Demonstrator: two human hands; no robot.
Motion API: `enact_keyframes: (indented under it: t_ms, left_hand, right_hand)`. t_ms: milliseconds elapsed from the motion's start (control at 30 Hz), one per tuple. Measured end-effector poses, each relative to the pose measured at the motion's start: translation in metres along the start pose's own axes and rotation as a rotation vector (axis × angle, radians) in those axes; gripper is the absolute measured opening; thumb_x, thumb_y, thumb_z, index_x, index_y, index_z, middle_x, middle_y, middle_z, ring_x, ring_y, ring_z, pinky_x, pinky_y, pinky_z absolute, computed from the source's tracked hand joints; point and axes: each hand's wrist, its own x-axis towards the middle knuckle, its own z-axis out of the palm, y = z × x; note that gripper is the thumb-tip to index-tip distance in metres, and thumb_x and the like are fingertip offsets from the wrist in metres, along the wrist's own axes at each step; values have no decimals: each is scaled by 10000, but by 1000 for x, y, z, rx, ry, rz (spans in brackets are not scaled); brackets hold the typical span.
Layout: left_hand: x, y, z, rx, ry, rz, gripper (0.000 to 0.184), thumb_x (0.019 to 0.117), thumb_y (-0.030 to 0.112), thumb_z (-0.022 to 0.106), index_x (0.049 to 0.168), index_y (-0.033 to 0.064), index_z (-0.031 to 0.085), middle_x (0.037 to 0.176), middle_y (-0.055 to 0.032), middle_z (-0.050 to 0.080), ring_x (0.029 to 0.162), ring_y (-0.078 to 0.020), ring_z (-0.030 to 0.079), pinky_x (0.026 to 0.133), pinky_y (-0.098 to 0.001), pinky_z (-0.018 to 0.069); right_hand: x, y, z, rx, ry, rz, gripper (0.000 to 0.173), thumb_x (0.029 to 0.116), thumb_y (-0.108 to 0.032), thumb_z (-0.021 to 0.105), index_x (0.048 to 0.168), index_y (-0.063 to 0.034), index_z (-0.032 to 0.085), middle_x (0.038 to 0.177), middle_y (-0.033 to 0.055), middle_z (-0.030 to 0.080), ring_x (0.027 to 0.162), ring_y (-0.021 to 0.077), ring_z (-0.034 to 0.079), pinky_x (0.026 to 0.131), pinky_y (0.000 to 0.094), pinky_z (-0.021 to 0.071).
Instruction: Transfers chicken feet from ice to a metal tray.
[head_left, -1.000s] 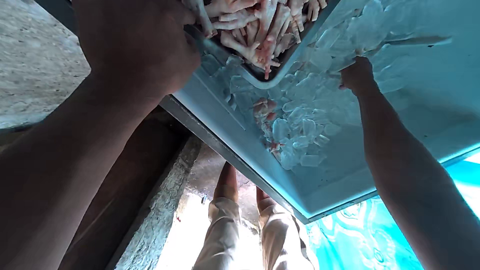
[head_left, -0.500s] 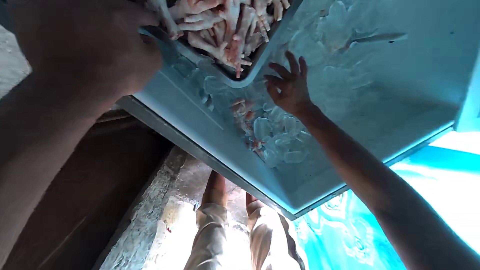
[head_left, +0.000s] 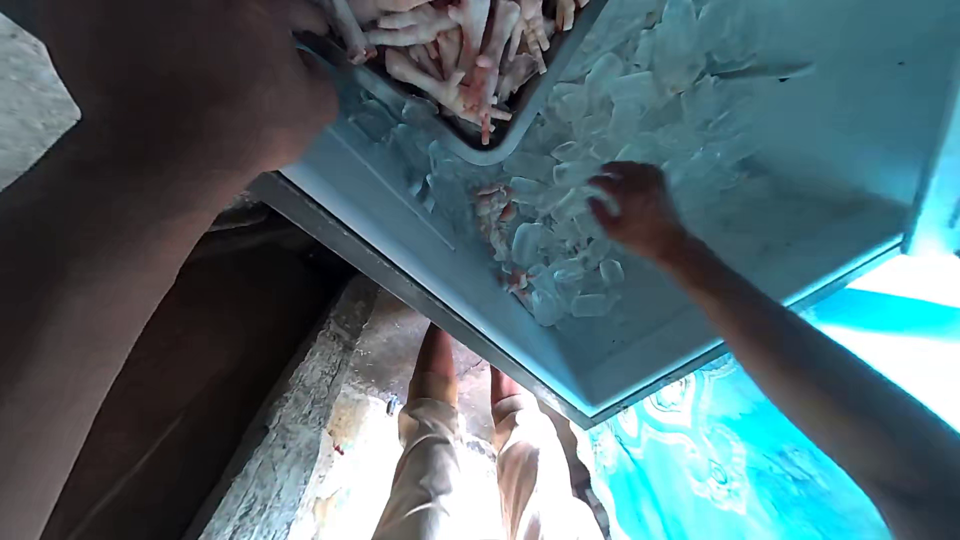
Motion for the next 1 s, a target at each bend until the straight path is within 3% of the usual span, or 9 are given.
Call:
enact_keyframes:
  t_ms: [133,367,467,533,600,633,733,867,1000]
  left_hand:
    - [1,1,-3,15,11,59,226,1002,233,536,1048,109,719,1007,-287,668,964,-537,625,741,-761,418]
    - [3,-3,1,21,-35,0,272,981,260,563,896,10,628,884,-317,631,849,-549,622,635,-753,413]
    - [3,-3,1,16,-52,-21,253,975,273,574,925,36,646,906,-313,636,869,-548,622,643,-757,413]
    - [5,-3,2,4,-35,-13,244,974,262,576,906,37,639,896,-300,636,856,-541,622,633,-747,412]
    - [3,-3,3,6,-23,-8,244,967,258,571,891,33,627,887,-293,635,850,-539,625,631,-746,415]
    - [2,-3,2,6,-14,4,235,967,249,573,892,33,630,882,-293,635,845,-536,625,630,-744,415]
    - [1,0,0,0,-2,27,205,979,238,552,974,83,686,925,-287,651,882,-530,627,662,-741,414]
    - [0,-1,-1,-7,1,8,254,985,290,535,976,91,692,945,-293,657,904,-540,627,680,-750,406]
    - [1,-4,3,4,10,41,233,998,239,528,1003,66,685,953,-308,648,913,-555,620,685,-756,407]
  right_hand:
    - [-8,-18,64,30,-33,-189,499,915,-553,652,1362,-331,662,1630,90,393,1553,447,168,1177,745,174]
    - [-44,108,12,-241,-83,-66,413,1001,-476,579,1264,-191,725,1577,216,434,1507,520,255,1126,846,93]
    - [-44,103,-24,-241,-33,226,409,999,-302,623,1338,-79,675,1658,264,260,1523,578,102,1121,857,18]
    - [-45,65,-31,-144,65,329,434,990,-164,591,1408,-49,599,1616,299,310,1484,565,247,1148,775,201]
    - [-50,19,-14,4,79,293,363,1036,-102,519,1368,20,601,1415,291,557,1288,484,558,1049,648,461]
    - [-53,3,3,102,33,306,354,1052,-113,500,1356,37,604,1326,283,623,1193,454,634,999,617,510]
    - [-57,-12,51,282,-163,522,488,1089,-284,464,1440,51,516,1405,302,562,1313,448,553,1108,593,432]
    - [-60,-21,66,452,-131,786,664,1064,-482,494,1463,48,483,1433,308,535,1334,446,534,1110,597,423]
    - [-48,-11,71,640,-142,722,740,1034,-378,612,1605,-41,285,1616,293,308,1492,446,326,1196,597,312]
